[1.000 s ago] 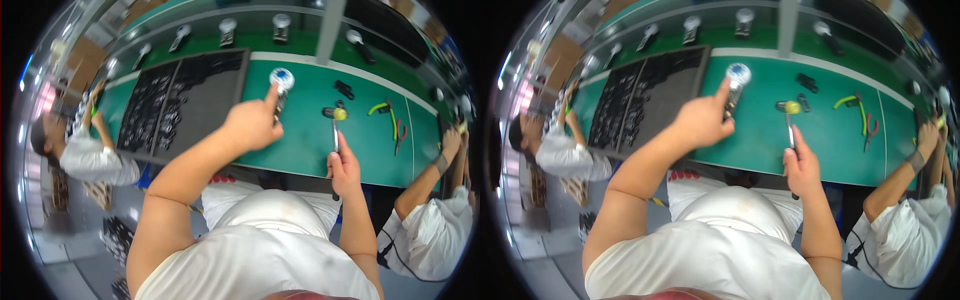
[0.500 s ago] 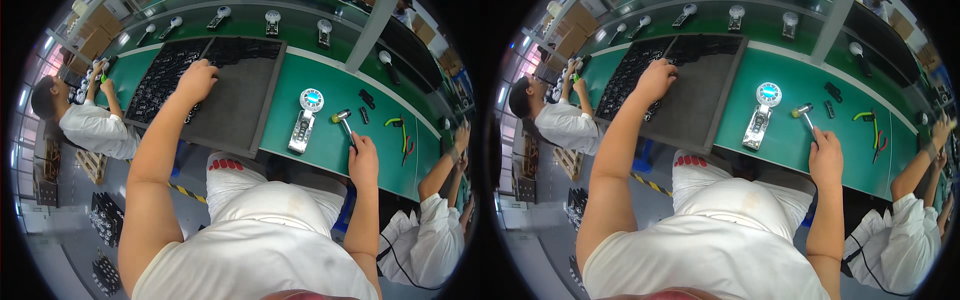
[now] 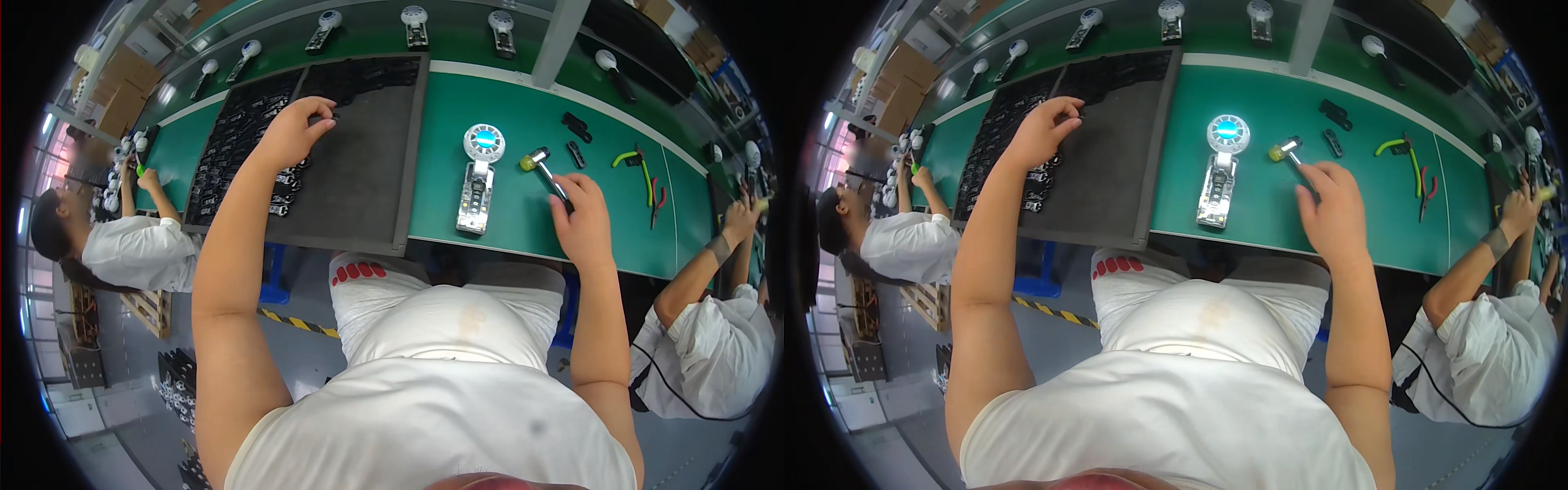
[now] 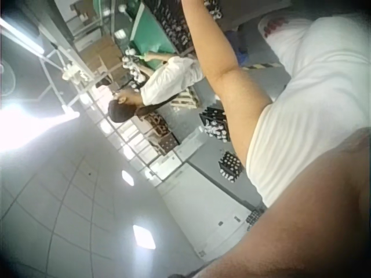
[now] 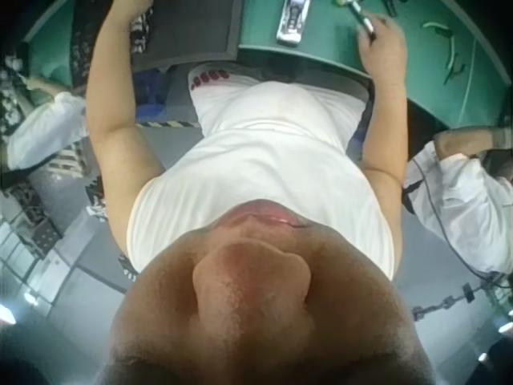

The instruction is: Assemble electronic components by manually tapping parts into a circular base using a mallet.

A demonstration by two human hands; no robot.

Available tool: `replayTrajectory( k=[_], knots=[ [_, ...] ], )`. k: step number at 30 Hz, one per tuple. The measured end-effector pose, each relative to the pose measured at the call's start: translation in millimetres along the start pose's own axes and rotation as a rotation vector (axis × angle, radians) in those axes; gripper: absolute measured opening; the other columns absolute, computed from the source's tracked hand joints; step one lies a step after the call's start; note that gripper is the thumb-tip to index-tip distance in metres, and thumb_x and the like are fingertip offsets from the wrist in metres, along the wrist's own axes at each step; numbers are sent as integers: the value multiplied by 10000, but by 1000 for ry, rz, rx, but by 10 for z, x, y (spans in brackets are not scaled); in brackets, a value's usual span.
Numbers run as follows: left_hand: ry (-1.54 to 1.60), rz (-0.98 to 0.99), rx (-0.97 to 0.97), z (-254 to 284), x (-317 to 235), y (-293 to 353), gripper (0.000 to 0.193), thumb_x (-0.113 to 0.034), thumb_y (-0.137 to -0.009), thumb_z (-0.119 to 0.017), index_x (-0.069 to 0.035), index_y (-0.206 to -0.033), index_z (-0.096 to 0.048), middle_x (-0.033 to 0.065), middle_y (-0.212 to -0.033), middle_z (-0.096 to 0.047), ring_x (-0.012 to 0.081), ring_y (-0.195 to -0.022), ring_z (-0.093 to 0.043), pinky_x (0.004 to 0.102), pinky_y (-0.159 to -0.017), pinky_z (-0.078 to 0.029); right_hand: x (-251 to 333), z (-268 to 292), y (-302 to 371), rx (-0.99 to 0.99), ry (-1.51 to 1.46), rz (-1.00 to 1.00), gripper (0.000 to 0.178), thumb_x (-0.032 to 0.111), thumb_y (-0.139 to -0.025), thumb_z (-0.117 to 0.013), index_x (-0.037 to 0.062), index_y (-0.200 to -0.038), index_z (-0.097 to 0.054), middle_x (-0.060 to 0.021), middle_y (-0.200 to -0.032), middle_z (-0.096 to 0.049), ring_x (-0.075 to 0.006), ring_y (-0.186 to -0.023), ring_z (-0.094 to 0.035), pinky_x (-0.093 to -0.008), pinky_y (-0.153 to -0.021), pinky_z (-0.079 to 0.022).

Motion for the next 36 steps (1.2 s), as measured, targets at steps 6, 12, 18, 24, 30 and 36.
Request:
replayTrajectory(
  k=[6, 12, 18, 24, 30, 36],
  knots=[
    [1063, 141, 168, -586, -811, 82, 76, -118, -1051, -686, -45, -1070, -698, 100, -1142, -730, 216, -1004, -697, 363, -950, -570, 675, -114, -273, -27, -416, 241, 352, 20, -838, -805, 65, -1185, -774, -77, -1208, -708, -275, -1075, -671, -358, -947, -542],
    [1772, 160, 407, -1212, -1503, 252, 128, -132, -1091, -646, -38, -1177, -664, 137, -1132, -734, 218, -980, -703, 368, -967, -583, 1110, -297, -417, -65, -497, 443, 427, 88, -768, -886, 72, -1179, -769, -80, -1334, -727, -280, -1137, -682, -373, -996, -541],
    [1906, 124, 519, -1409, -1628, 283, 165, -147, -1110, -620, -40, -1229, -659, 134, -1188, -720, 205, -1049, -697, 371, -981, -580, 1043, -256, -318, -84, -505, 523, 491, 132, -720, -931, 75, -1177, -760, -78, -1384, -737, -288, -1183, -682, -389, -1035, -539],
    [1471, 192, 328, -1280, -1744, 275, 372, -155, -1031, -736, -31, -1367, -635, 161, -1314, -687, 259, -1204, -668, 412, -1041, -561, 825, -116, -223, -107, -467, 432, 491, 126, -719, -932, 71, -1176, -760, -69, -1354, -754, -290, -1180, -682, -399, -1051, -539],
    [142, -314, 174, -1168, -1953, 422, 796, -171, -848, -893, -41, -1543, -528, 182, -1444, -636, 328, -1351, -592, 437, -1121, -508, 540, -139, -116, -51, -384, 300, 463, 122, -734, -930, 66, -1164, -769, -65, -1348, -760, -286, -1183, -682, -397, -1060, -536],
    [127, -332, 128, -1267, -2107, 389, 1019, -163, -748, -945, -77, -1629, -440, 163, -1488, -621, 348, -1393, -561, 431, -1154, -481, 528, -221, -87, 46, -352, 273, 427, 118, -749, -925, 52, -1144, -777, -69, -1343, -763, -285, -1183, -680, -390, -1064, -533]
  ],
)
Point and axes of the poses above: each hand's wrist, its own y-axis away from the middle knuckle, its own z-axis out of the back of the hand, x = y × z, the point moved 6 cm from there along -y, towards the middle knuckle
